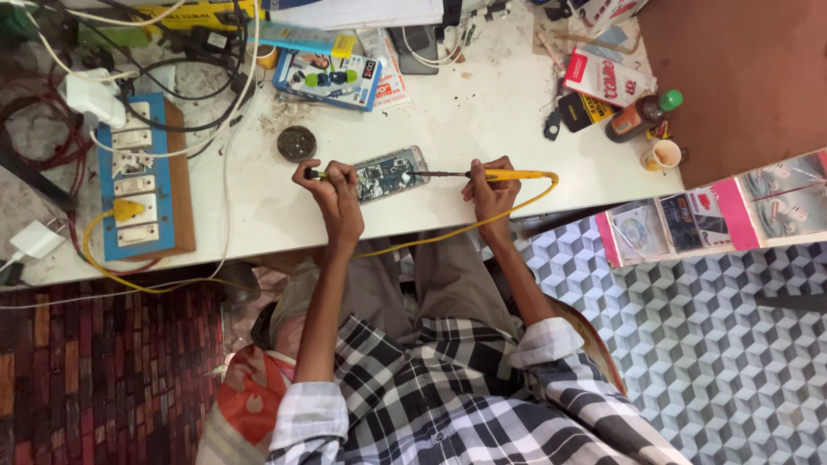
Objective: The person sits on the floor and uses a soldering iron to work on a small circuit board placed on a white table. They hold the board steady with one hand while applying the soldering iron with the other, repeatedly touching various points on the board.
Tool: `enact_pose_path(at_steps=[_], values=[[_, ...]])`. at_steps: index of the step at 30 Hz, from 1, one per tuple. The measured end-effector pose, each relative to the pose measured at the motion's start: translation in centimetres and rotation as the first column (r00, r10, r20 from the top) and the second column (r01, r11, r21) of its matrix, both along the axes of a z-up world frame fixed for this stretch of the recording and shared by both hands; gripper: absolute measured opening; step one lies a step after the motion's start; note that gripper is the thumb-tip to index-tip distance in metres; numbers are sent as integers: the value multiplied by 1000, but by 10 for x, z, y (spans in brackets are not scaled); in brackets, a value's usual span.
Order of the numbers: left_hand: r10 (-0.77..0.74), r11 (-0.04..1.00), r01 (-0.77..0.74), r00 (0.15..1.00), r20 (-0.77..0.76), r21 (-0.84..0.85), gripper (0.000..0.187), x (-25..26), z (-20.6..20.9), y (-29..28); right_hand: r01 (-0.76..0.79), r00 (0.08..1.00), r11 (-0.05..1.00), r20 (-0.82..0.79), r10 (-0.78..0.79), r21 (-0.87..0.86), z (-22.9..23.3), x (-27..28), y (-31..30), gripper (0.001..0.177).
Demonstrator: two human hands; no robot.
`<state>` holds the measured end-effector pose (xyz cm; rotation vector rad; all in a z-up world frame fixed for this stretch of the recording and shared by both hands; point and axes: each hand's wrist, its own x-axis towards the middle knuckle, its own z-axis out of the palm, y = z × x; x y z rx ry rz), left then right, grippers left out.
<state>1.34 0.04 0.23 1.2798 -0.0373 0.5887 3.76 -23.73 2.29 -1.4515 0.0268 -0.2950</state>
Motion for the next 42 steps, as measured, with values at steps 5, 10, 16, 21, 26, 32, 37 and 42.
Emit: enact_pose_path(at_steps=[5, 10, 16, 21, 26, 32, 37, 42], values=[[38, 999, -38, 997, 68, 4, 22, 1, -7, -5, 4, 1000, 1000, 8, -5, 28, -2, -1, 1, 23], [35, 999, -35, 999, 7, -10, 22, 10, -10, -2, 14, 1000, 1000, 0, -14, 11, -1, 0, 1, 23], [58, 998, -58, 998, 17, 6, 26, 13, -24, 1, 17, 999, 1000, 28, -16, -21, -9, -6, 0, 24], [54, 988, -65, 995, -80, -143, 36, 38, -31, 6, 46, 999, 999, 4, -46, 25, -20, -1, -1, 23], [15, 984, -28, 997, -75, -175, 29, 51, -22, 8, 83, 996, 996, 27, -84, 45, -25, 4, -1, 23], [21, 976, -16, 1000, 18, -219, 22, 38, -30, 2, 78, 995, 994, 49, -82, 82, -36, 6, -2, 22], [179, 983, -179, 984, 7, -43, 29, 17, -66, 3, 110, 994, 992, 18, -109, -56, -61, -1, -3, 22], [145, 967, -123, 986, 87, -222, 46, 41, -65, -8, 77, 994, 997, 73, -77, 6, -40, 23, -15, 23]])
